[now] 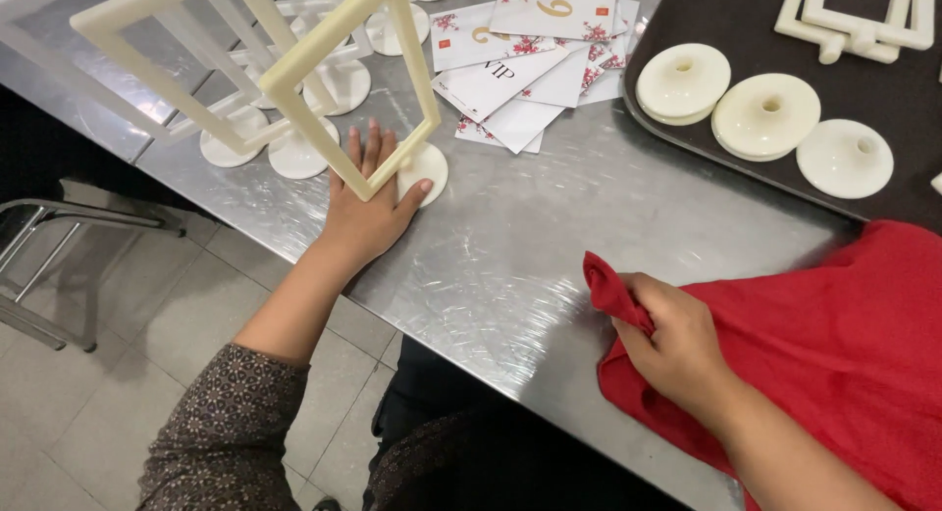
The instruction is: The person assembles white plastic candle holders by attaching circular bases to square frames. They repeatedly pick up a frame and a base, connect the two parts, and then wipe the assembled unit with a red cloth. The finished items are placed on a metal table alongside other completed holders.
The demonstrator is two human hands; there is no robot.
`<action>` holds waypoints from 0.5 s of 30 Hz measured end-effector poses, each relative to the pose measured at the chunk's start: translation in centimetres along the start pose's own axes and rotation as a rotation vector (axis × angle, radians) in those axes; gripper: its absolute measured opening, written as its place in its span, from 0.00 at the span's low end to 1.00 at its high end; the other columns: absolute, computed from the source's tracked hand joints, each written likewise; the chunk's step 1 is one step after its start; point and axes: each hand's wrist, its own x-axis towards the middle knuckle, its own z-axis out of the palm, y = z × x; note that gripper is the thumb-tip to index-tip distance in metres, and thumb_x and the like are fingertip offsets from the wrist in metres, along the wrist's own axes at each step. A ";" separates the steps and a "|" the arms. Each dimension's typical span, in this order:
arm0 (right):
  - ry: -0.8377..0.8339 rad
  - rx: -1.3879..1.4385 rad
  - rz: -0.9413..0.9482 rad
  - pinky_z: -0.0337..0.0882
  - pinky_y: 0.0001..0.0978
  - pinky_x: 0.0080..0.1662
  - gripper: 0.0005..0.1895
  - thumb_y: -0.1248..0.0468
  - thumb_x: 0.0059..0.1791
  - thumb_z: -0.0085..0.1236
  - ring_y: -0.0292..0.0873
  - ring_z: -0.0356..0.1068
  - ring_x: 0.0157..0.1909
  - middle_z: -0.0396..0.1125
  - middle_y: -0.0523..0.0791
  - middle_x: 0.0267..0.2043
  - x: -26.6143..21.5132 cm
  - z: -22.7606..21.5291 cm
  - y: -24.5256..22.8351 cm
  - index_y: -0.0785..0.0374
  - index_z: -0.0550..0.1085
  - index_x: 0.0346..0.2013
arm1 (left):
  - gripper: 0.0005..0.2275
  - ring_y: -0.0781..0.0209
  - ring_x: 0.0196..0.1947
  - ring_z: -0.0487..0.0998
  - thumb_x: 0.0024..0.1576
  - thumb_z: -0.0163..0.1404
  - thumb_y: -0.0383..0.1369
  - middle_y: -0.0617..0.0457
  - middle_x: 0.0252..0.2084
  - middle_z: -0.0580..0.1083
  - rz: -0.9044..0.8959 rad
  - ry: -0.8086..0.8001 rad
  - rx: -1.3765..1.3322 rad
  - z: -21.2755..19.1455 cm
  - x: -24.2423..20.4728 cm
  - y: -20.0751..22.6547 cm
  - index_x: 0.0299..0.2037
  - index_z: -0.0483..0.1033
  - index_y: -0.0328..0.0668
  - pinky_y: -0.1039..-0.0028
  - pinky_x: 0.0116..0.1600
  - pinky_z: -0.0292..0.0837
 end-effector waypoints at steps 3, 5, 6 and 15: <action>-0.030 -0.019 -0.001 0.77 0.45 0.47 0.10 0.70 0.48 0.58 0.56 0.78 0.40 0.78 0.51 0.33 0.3 -0.5 -1.6 0.63 0.79 0.44 | 0.44 0.36 0.78 0.35 0.63 0.36 0.64 0.34 0.79 0.43 -0.032 -0.007 -0.009 -1.0 -1.4 0.8 0.76 0.44 0.31 0.37 0.73 0.32; -0.025 -0.035 -0.036 0.77 0.44 0.46 0.09 0.70 0.48 0.58 0.56 0.78 0.39 0.77 0.51 0.32 0.1 -0.3 -1.1 0.63 0.79 0.43 | 0.46 0.35 0.78 0.35 0.61 0.36 0.66 0.33 0.79 0.43 -0.042 -0.025 -0.011 -1.6 -2.6 1.3 0.76 0.45 0.30 0.37 0.73 0.31; -0.019 -0.051 -0.075 0.77 0.44 0.44 0.09 0.70 0.48 0.58 0.55 0.78 0.38 0.77 0.50 0.32 0.1 -0.2 -0.9 0.63 0.78 0.43 | 0.48 0.34 0.78 0.35 0.59 0.37 0.68 0.32 0.78 0.43 -0.054 -0.040 -0.012 -1.9 -3.3 1.5 0.75 0.45 0.29 0.38 0.74 0.29; -0.034 -0.160 -0.123 0.77 0.45 0.50 0.13 0.69 0.47 0.61 0.53 0.77 0.43 0.77 0.48 0.36 0.0 0.3 0.7 0.62 0.76 0.46 | 0.47 0.31 0.77 0.42 0.58 0.41 0.66 0.26 0.76 0.47 0.035 -0.146 0.024 -2.5 -8.5 5.5 0.77 0.44 0.37 0.35 0.72 0.31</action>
